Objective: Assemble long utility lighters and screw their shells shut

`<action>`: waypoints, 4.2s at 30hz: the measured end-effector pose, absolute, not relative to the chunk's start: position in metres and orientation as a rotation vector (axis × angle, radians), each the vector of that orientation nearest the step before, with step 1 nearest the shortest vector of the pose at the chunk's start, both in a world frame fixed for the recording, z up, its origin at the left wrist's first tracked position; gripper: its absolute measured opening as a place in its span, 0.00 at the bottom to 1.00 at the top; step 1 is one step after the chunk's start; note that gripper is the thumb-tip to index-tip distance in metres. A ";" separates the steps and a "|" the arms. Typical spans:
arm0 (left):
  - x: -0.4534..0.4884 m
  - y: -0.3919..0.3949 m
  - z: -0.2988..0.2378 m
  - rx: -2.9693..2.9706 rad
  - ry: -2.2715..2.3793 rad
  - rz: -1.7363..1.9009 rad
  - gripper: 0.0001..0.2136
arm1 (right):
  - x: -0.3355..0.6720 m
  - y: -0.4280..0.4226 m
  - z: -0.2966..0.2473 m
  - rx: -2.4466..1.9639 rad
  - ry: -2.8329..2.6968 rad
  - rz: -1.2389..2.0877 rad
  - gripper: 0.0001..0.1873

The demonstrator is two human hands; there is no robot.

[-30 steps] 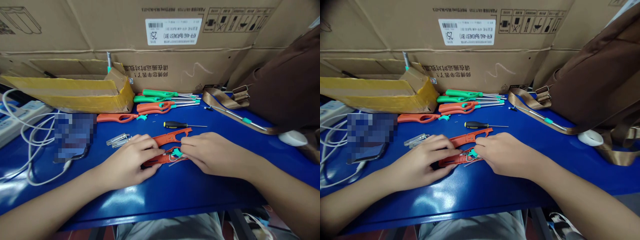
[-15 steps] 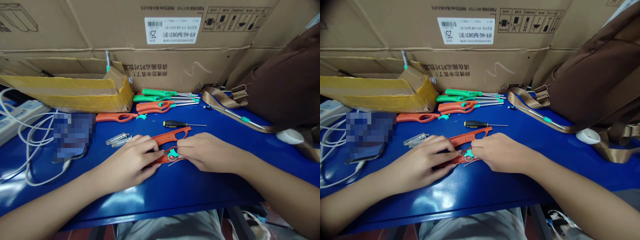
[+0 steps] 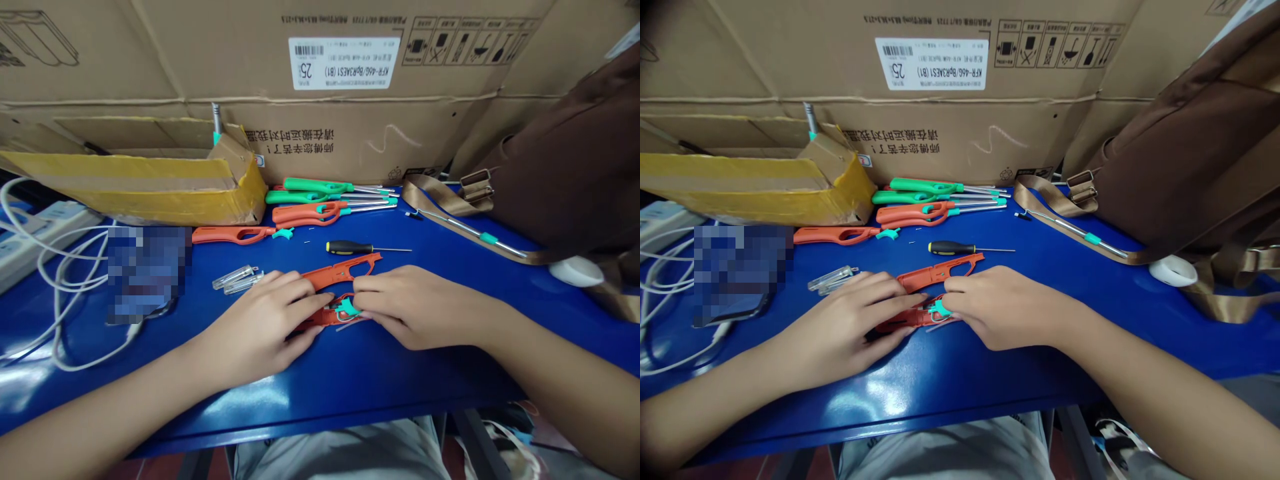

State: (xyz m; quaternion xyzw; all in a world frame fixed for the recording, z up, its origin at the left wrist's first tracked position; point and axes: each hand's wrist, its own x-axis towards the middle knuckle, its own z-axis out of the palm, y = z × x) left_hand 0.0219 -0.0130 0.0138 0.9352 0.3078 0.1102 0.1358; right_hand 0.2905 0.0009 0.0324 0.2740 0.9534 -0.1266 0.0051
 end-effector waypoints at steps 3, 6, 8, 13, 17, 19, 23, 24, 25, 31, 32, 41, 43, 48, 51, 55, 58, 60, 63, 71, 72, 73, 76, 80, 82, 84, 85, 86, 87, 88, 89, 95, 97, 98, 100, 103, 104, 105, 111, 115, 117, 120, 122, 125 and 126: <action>0.023 -0.013 0.013 2.707 0.886 0.298 0.17 | 0.292 0.001 0.033 0.791 3.015 -0.371 0.11; 0.024 -0.012 0.012 2.713 0.876 0.293 0.15 | 0.292 0.001 0.031 0.754 3.055 -0.331 0.13; 0.024 -0.012 0.012 2.716 0.870 0.291 0.14 | 0.292 0.001 0.031 0.753 3.061 -0.295 0.14; 0.022 -0.011 0.013 2.720 0.860 0.284 0.14 | 0.290 -0.001 0.033 0.917 3.046 -0.361 0.12; 0.022 -0.012 0.012 2.720 0.873 0.269 0.14 | 0.287 0.001 0.032 1.325 2.894 -0.882 0.07; 0.023 -0.012 0.012 2.728 0.873 0.269 0.15 | 0.286 0.003 0.029 1.392 2.826 -1.085 0.06; 0.023 -0.012 0.011 2.741 0.859 0.279 0.15 | 0.285 0.005 0.025 1.393 2.842 -1.148 0.04; 0.022 -0.012 0.011 2.741 0.853 0.280 0.15 | 0.286 0.005 0.024 1.363 2.878 -1.094 0.05; 0.022 -0.012 0.010 2.740 0.849 0.281 0.15 | 0.286 0.004 0.024 1.313 2.920 -1.013 0.06; 0.021 -0.012 0.008 2.595 0.863 0.373 0.15 | 0.287 -0.001 0.026 0.948 3.058 -0.343 0.13; 0.022 -0.012 0.008 2.558 0.874 0.397 0.15 | 0.287 -0.001 0.026 0.911 3.068 -0.247 0.14; 0.025 -0.013 0.009 2.296 0.938 0.457 0.15 | 0.288 -0.004 0.025 0.690 3.183 0.070 0.16; 0.025 -0.013 0.010 2.262 0.937 0.436 0.16 | 0.288 -0.005 0.025 0.674 3.175 0.034 0.15; 0.026 -0.014 0.012 2.226 0.971 0.386 0.16 | 0.287 -0.004 0.026 0.731 3.095 -0.088 0.12; 0.027 -0.015 0.012 2.218 0.989 0.365 0.16 | 0.287 -0.004 0.026 0.745 3.088 -0.132 0.13; 0.026 -0.016 0.012 2.211 0.987 0.391 0.16 | 0.287 -0.004 0.025 0.719 3.105 -0.065 0.13; 0.026 -0.016 0.011 2.197 0.990 0.394 0.16 | 0.288 -0.004 0.024 0.686 3.147 0.005 0.13; 0.026 -0.016 0.011 2.187 0.989 0.389 0.17 | 0.288 -0.004 0.023 0.659 3.185 0.037 0.13; 0.026 -0.016 0.011 2.171 0.982 0.386 0.17 | 0.287 -0.004 0.022 0.639 3.212 0.059 0.14; 0.025 -0.017 0.008 2.151 0.967 0.444 0.17 | 0.287 -0.005 0.025 0.722 3.124 -0.134 0.11; 0.025 -0.017 0.008 2.159 0.970 0.441 0.17 | 0.287 -0.005 0.025 0.747 3.107 -0.193 0.11; 0.025 -0.017 0.008 2.170 0.974 0.434 0.17 | 0.286 -0.005 0.026 0.769 3.091 -0.247 0.11; 0.025 -0.017 0.009 2.231 0.972 0.414 0.17 | 0.285 -0.006 0.026 0.859 3.072 -0.381 0.11; 0.025 -0.016 0.009 2.346 0.925 0.446 0.16 | 0.284 -0.003 0.026 1.192 2.952 -0.775 0.08; 0.025 -0.017 0.009 2.392 0.878 0.453 0.19 | 0.284 0.000 0.025 1.312 2.844 -1.022 0.06; 0.025 -0.017 0.008 2.425 0.840 0.428 0.21 | 0.285 0.003 0.024 1.348 2.792 -1.173 0.05; 0.025 -0.017 0.007 2.441 0.828 0.413 0.21 | 0.285 0.004 0.024 1.352 2.788 -1.205 0.05; 0.025 -0.017 0.007 2.457 0.821 0.400 0.22 | 0.285 0.004 0.024 1.352 2.792 -1.212 0.05; 0.025 -0.017 0.007 2.475 0.816 0.393 0.21 | 0.285 0.004 0.023 1.346 2.802 -1.204 0.05; 0.025 -0.016 0.006 2.495 0.809 0.387 0.21 | 0.284 0.004 0.023 1.339 2.812 -1.187 0.05; 0.024 -0.017 0.006 2.518 0.803 0.378 0.21 | 0.284 0.004 0.023 1.336 2.820 -1.167 0.05; 0.026 -0.022 0.012 2.754 0.820 0.171 0.23 | 0.285 0.004 0.025 1.422 2.798 -1.118 0.03; 0.026 -0.024 0.014 2.821 0.847 0.108 0.24 | 0.287 0.005 0.027 1.383 2.826 -1.117 0.06; 0.026 -0.024 0.014 2.839 0.854 0.084 0.24 | 0.288 0.006 0.028 1.345 2.842 -1.116 0.06; 0.026 -0.025 0.015 2.850 0.849 0.066 0.24 | 0.289 0.005 0.029 1.249 2.875 -1.107 0.03; 0.026 -0.024 0.014 2.839 0.828 0.076 0.24 | 0.290 0.004 0.029 1.070 2.964 -1.001 0.08; 0.026 -0.023 0.014 2.835 0.827 0.076 0.24 | 0.290 0.003 0.029 1.013 2.988 -0.957 0.09; 0.026 -0.023 0.013 2.834 0.829 0.076 0.24 | 0.290 0.003 0.029 0.967 3.004 -0.921 0.09; 0.027 -0.027 0.014 2.873 0.822 0.035 0.26 | 0.287 0.000 0.031 0.926 2.989 -0.753 0.10; 0.026 -0.028 0.013 2.924 0.819 0.028 0.27 | 0.284 -0.006 0.029 0.983 3.002 -0.461 0.11; 0.026 -0.026 0.012 2.935 0.810 0.050 0.26 | 0.282 -0.009 0.026 0.976 3.021 -0.325 0.10; 0.025 -0.023 0.010 2.937 0.804 0.076 0.24 | 0.280 -0.009 0.023 0.950 3.026 -0.187 0.09; 0.025 -0.023 0.010 2.944 0.812 0.082 0.23 | 0.280 -0.006 0.022 0.915 3.019 -0.126 0.09; 0.026 -0.024 0.011 2.971 0.845 0.066 0.23 | 0.283 -0.002 0.023 0.876 3.022 -0.113 0.10; 0.027 -0.025 0.012 2.980 0.857 0.057 0.24 | 0.285 0.000 0.023 0.880 3.032 -0.147 0.11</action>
